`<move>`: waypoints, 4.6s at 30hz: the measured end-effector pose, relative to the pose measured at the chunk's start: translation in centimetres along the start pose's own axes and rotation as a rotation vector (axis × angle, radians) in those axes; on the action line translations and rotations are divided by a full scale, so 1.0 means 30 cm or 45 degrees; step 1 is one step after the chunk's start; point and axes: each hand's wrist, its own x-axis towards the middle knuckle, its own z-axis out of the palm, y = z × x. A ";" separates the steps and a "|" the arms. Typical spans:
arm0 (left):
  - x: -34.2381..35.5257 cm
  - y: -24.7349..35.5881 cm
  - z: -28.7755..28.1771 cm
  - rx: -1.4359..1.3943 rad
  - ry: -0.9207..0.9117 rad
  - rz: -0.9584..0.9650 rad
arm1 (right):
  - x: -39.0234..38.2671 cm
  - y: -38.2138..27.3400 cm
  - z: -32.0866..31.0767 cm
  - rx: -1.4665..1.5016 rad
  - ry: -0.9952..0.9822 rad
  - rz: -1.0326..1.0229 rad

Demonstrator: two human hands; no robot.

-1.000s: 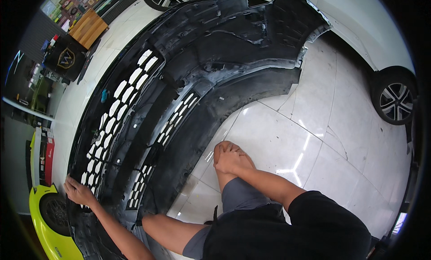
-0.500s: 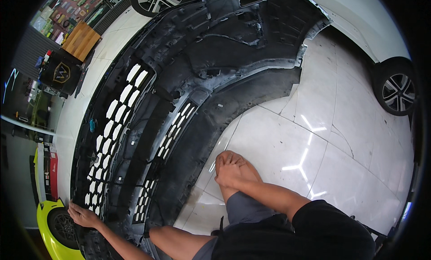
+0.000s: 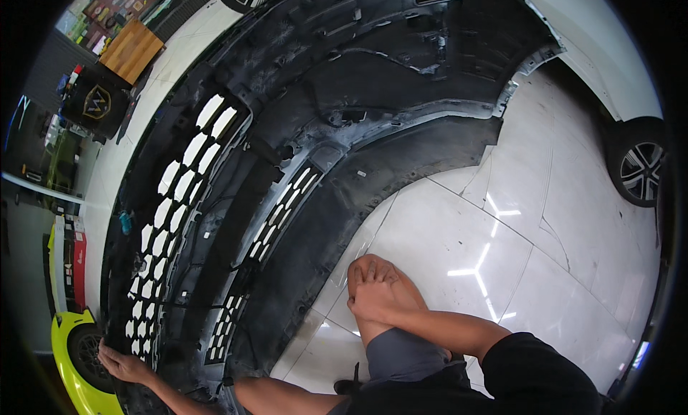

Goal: The person removes a white car door and then handles a black front bumper, positioning it against the front of a white car and aligning it by hand. The person kneels on the floor to adjust the bumper's fit along the lower edge.

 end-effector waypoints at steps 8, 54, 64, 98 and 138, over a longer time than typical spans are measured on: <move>-0.030 0.021 0.018 0.001 0.082 -0.187 | 0.027 0.014 -0.021 0.056 0.051 -0.097; -0.007 0.027 0.022 0.044 0.126 -0.041 | 0.486 -0.133 -0.378 0.727 0.568 -0.360; -0.010 0.064 0.031 -0.041 0.146 -0.086 | 0.869 -0.269 -0.902 0.198 1.101 -0.490; -0.025 -0.068 0.038 0.239 0.195 0.155 | 0.324 0.557 0.257 0.199 0.644 0.164; -0.058 -0.248 0.042 0.872 0.270 0.506 | 0.337 0.583 0.255 0.207 0.596 0.208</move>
